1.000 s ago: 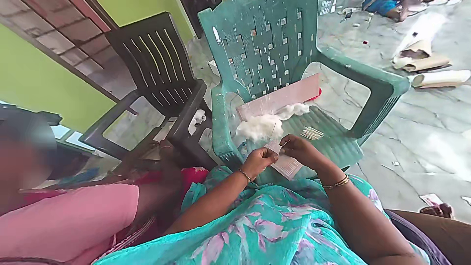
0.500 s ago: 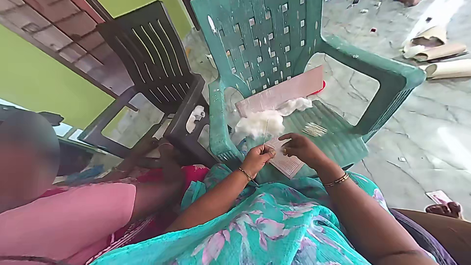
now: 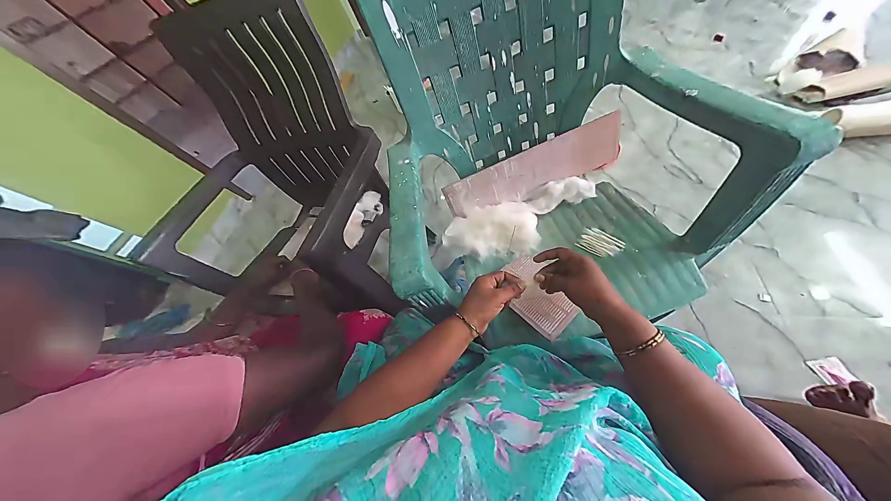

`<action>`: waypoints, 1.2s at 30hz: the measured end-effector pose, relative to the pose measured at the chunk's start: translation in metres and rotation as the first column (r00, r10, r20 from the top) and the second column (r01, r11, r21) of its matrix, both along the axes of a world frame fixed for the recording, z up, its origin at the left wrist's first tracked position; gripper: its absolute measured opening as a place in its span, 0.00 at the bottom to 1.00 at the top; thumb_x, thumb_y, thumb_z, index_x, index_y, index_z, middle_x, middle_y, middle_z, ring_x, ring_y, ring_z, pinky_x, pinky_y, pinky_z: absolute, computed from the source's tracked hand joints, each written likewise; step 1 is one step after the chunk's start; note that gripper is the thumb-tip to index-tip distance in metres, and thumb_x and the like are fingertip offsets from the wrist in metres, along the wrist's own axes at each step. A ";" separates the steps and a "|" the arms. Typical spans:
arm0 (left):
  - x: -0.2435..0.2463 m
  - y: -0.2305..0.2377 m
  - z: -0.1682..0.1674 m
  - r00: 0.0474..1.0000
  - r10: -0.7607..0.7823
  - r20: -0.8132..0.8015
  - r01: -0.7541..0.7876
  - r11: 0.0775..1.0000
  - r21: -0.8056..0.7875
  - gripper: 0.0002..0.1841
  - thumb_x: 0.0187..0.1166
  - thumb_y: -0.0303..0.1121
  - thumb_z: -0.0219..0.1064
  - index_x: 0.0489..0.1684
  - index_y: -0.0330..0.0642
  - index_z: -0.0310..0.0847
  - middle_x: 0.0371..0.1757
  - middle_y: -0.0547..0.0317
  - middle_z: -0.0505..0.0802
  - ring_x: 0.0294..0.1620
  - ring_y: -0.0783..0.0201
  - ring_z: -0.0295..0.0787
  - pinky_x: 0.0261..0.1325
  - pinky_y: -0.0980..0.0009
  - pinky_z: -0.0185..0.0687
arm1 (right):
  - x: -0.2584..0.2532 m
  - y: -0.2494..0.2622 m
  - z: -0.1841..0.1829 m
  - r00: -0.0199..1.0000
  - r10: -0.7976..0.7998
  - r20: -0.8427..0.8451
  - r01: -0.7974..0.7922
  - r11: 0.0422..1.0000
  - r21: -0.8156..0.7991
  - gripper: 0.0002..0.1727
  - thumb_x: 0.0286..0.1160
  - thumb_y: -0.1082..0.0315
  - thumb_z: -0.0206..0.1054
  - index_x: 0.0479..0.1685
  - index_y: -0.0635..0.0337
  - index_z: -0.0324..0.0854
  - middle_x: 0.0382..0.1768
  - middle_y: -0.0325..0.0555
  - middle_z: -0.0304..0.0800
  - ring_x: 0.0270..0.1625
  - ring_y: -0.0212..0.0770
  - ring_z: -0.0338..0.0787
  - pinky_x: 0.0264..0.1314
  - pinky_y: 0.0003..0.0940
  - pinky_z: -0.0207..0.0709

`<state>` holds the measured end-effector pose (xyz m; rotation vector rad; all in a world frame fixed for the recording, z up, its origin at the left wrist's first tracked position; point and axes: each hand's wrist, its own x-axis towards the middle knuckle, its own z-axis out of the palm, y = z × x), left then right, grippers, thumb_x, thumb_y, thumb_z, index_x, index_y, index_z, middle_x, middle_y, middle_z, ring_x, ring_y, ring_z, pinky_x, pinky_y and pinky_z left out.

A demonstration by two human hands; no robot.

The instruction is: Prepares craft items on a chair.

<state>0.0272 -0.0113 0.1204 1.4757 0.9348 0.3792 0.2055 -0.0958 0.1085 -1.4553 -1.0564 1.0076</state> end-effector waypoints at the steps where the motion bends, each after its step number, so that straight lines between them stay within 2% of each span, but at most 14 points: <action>1: 0.000 0.001 -0.001 1.000 -0.002 0.000 0.002 1.000 0.001 0.05 0.84 0.27 0.67 0.43 0.33 0.84 0.27 0.64 0.84 0.23 0.77 0.73 0.30 0.80 0.70 | 0.001 0.001 -0.001 1.000 0.003 -0.002 -0.003 1.000 -0.002 0.18 0.75 0.80 0.70 0.63 0.65 0.79 0.36 0.45 0.93 0.34 0.33 0.92 0.44 0.32 0.88; 4: 0.002 0.003 -0.003 1.000 -0.010 -0.010 0.010 1.000 -0.006 0.06 0.84 0.28 0.67 0.44 0.33 0.85 0.28 0.64 0.84 0.23 0.77 0.72 0.30 0.81 0.69 | 0.000 0.004 -0.004 0.998 0.061 -0.009 -0.061 0.998 -0.027 0.23 0.75 0.79 0.71 0.69 0.63 0.77 0.40 0.46 0.95 0.37 0.35 0.93 0.46 0.33 0.88; 7: 0.003 0.006 -0.007 0.999 -0.001 -0.050 0.001 1.000 -0.004 0.06 0.85 0.28 0.67 0.45 0.33 0.85 0.30 0.62 0.86 0.24 0.76 0.73 0.31 0.80 0.71 | 0.000 0.012 -0.006 0.997 0.068 0.043 -0.067 0.997 -0.034 0.21 0.74 0.80 0.71 0.67 0.62 0.79 0.35 0.45 0.94 0.33 0.34 0.92 0.42 0.33 0.87; 12: 0.003 0.013 -0.014 0.994 0.034 -0.100 -0.034 0.999 -0.004 0.07 0.86 0.30 0.66 0.47 0.33 0.84 0.33 0.61 0.86 0.26 0.75 0.75 0.34 0.78 0.73 | 0.018 0.051 -0.009 0.971 -0.127 0.202 0.140 0.989 -0.052 0.17 0.79 0.74 0.68 0.66 0.64 0.80 0.42 0.52 0.94 0.37 0.42 0.92 0.45 0.43 0.86; 14: 0.005 0.014 -0.016 0.993 0.038 -0.108 -0.040 0.999 -0.017 0.09 0.87 0.31 0.65 0.51 0.33 0.84 0.37 0.58 0.87 0.30 0.73 0.76 0.38 0.76 0.74 | 0.026 0.068 -0.016 0.943 -0.163 0.291 0.176 0.984 -0.019 0.20 0.83 0.70 0.66 0.72 0.64 0.77 0.62 0.57 0.90 0.56 0.49 0.93 0.61 0.50 0.85; 16: 0.006 0.013 -0.015 0.994 0.042 -0.096 -0.048 0.997 -0.066 0.12 0.88 0.30 0.63 0.61 0.31 0.82 0.48 0.52 0.89 0.39 0.69 0.81 0.46 0.72 0.78 | 0.033 0.079 -0.022 0.906 -0.150 0.396 0.171 0.985 -0.018 0.27 0.86 0.68 0.63 0.83 0.62 0.70 0.86 0.66 0.66 0.83 0.62 0.74 0.82 0.60 0.68; 18: 0.007 0.013 -0.011 0.996 0.052 -0.069 -0.059 0.991 -0.116 0.15 0.87 0.25 0.61 0.68 0.31 0.78 0.53 0.51 0.88 0.41 0.70 0.80 0.46 0.73 0.76 | 0.033 0.080 -0.023 0.872 -0.161 0.462 0.180 0.984 0.004 0.27 0.86 0.69 0.61 0.83 0.64 0.69 0.89 0.73 0.54 0.87 0.69 0.65 0.84 0.64 0.64; 21: 0.005 0.011 -0.011 0.997 0.051 -0.066 -0.059 0.990 -0.129 0.18 0.83 0.18 0.59 0.70 0.33 0.77 0.54 0.51 0.89 0.43 0.69 0.82 0.48 0.73 0.77 | 0.023 0.063 -0.017 0.857 -0.108 0.504 0.114 0.993 0.020 0.21 0.87 0.71 0.61 0.76 0.66 0.76 0.78 0.68 0.76 0.77 0.67 0.79 0.77 0.64 0.71; 24: 0.005 0.014 -0.017 0.996 0.013 -0.083 -0.018 0.998 -0.068 0.25 0.81 0.21 0.66 0.79 0.38 0.73 0.57 0.45 0.88 0.48 0.64 0.85 0.56 0.67 0.82 | 0.010 0.044 -0.012 0.947 0.040 0.318 -0.017 0.997 -0.077 0.25 0.83 0.69 0.67 0.78 0.61 0.73 0.65 0.57 0.88 0.62 0.51 0.90 0.66 0.52 0.81; 27: 0.005 0.013 -0.017 0.996 -0.030 -0.086 0.031 0.999 0.008 0.31 0.80 0.22 0.68 0.85 0.36 0.64 0.52 0.44 0.89 0.48 0.61 0.87 0.59 0.64 0.84 | -0.001 0.029 -0.007 0.960 0.198 0.200 -0.179 0.978 -0.108 0.30 0.74 0.72 0.75 0.79 0.59 0.74 0.62 0.54 0.90 0.59 0.45 0.92 0.63 0.45 0.85; 29: 0.005 0.012 -0.017 0.994 -0.064 -0.093 0.068 0.997 0.041 0.32 0.80 0.23 0.70 0.85 0.35 0.62 0.52 0.44 0.90 0.51 0.60 0.88 0.62 0.63 0.84 | -0.007 0.026 -0.007 0.957 0.210 0.201 -0.199 0.977 -0.074 0.27 0.72 0.75 0.76 0.73 0.58 0.79 0.52 0.50 0.94 0.50 0.40 0.93 0.57 0.40 0.87; 31: 0.004 0.010 -0.013 0.987 -0.103 -0.119 0.110 0.993 0.048 0.34 0.77 0.23 0.72 0.85 0.35 0.61 0.58 0.41 0.89 0.57 0.58 0.88 0.66 0.61 0.83 | -0.010 0.024 -0.007 0.967 0.181 0.177 -0.176 0.983 -0.047 0.22 0.73 0.79 0.72 0.68 0.59 0.82 0.40 0.46 0.95 0.39 0.36 0.92 0.49 0.37 0.85; 33: 0.000 0.007 -0.010 0.986 -0.121 -0.113 0.125 0.992 0.032 0.38 0.74 0.22 0.75 0.86 0.35 0.60 0.65 0.38 0.87 0.60 0.57 0.88 0.68 0.62 0.83 | -0.007 0.022 -0.007 0.982 0.149 0.116 -0.143 0.988 -0.060 0.22 0.75 0.80 0.69 0.70 0.62 0.79 0.39 0.48 0.94 0.38 0.37 0.91 0.48 0.38 0.86; 36: -0.006 0.002 -0.008 0.996 -0.065 -0.059 0.067 0.997 0.040 0.24 0.78 0.25 0.72 0.73 0.30 0.74 0.58 0.45 0.88 0.51 0.65 0.88 0.60 0.68 0.84 | -0.003 0.015 -0.004 0.997 0.082 0.016 -0.081 0.995 -0.052 0.23 0.75 0.81 0.69 0.69 0.63 0.77 0.39 0.48 0.92 0.36 0.37 0.90 0.45 0.35 0.86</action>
